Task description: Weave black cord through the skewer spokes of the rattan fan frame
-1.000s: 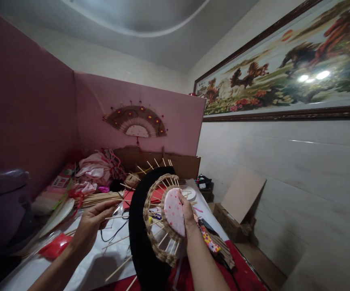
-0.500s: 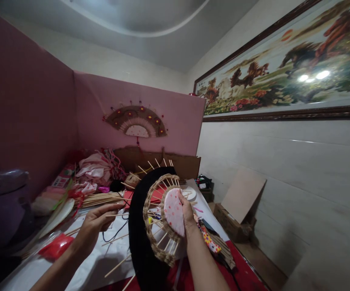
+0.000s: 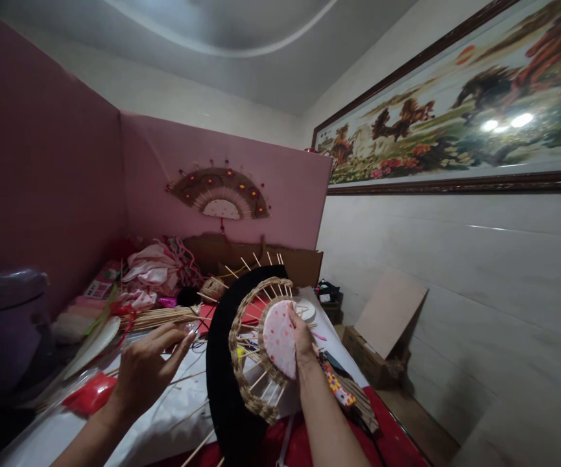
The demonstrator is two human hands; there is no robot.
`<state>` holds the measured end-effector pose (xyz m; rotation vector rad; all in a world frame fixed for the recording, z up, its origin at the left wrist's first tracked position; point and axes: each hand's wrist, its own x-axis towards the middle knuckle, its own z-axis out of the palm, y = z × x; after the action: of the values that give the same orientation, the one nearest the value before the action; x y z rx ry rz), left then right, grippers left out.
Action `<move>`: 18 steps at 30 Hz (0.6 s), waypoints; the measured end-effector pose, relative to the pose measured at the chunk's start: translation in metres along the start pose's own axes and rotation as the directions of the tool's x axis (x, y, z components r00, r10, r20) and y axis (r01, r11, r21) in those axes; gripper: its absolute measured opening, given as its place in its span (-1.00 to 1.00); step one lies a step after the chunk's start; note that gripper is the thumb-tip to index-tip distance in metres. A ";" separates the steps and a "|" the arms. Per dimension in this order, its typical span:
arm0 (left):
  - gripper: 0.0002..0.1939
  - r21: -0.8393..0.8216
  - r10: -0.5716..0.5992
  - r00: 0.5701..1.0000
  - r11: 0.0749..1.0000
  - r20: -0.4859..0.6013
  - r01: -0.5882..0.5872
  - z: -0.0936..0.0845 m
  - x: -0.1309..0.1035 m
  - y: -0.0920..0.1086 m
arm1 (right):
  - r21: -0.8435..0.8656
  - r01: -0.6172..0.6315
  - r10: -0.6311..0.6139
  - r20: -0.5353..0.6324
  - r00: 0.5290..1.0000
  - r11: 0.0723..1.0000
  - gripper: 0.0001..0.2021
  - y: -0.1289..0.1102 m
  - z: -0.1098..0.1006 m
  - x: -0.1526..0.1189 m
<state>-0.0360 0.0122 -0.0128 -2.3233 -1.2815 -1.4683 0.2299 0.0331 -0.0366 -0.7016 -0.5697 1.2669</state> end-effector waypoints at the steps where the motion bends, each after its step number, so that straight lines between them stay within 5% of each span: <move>1: -0.74 0.050 0.021 1.000 0.999 -0.007 -0.021 -0.001 0.000 0.001 | -0.004 -0.012 0.012 0.003 1.000 1.000 -0.68 -0.001 0.001 0.000; 10: -0.78 0.364 0.146 0.987 0.925 -0.069 -0.111 -0.002 0.001 0.004 | -0.038 -0.084 0.084 0.000 0.996 0.996 -0.67 -0.002 0.000 -0.003; 18: -0.81 0.250 0.226 0.974 0.945 -0.027 -0.212 0.008 -0.004 0.002 | -0.015 0.045 -0.046 -0.053 0.998 0.999 -0.68 -0.004 -0.002 0.002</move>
<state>-0.0301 0.0124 -0.0195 -2.1667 -1.0800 -1.2191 0.2345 0.0343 -0.0346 -0.7275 -0.5486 1.1997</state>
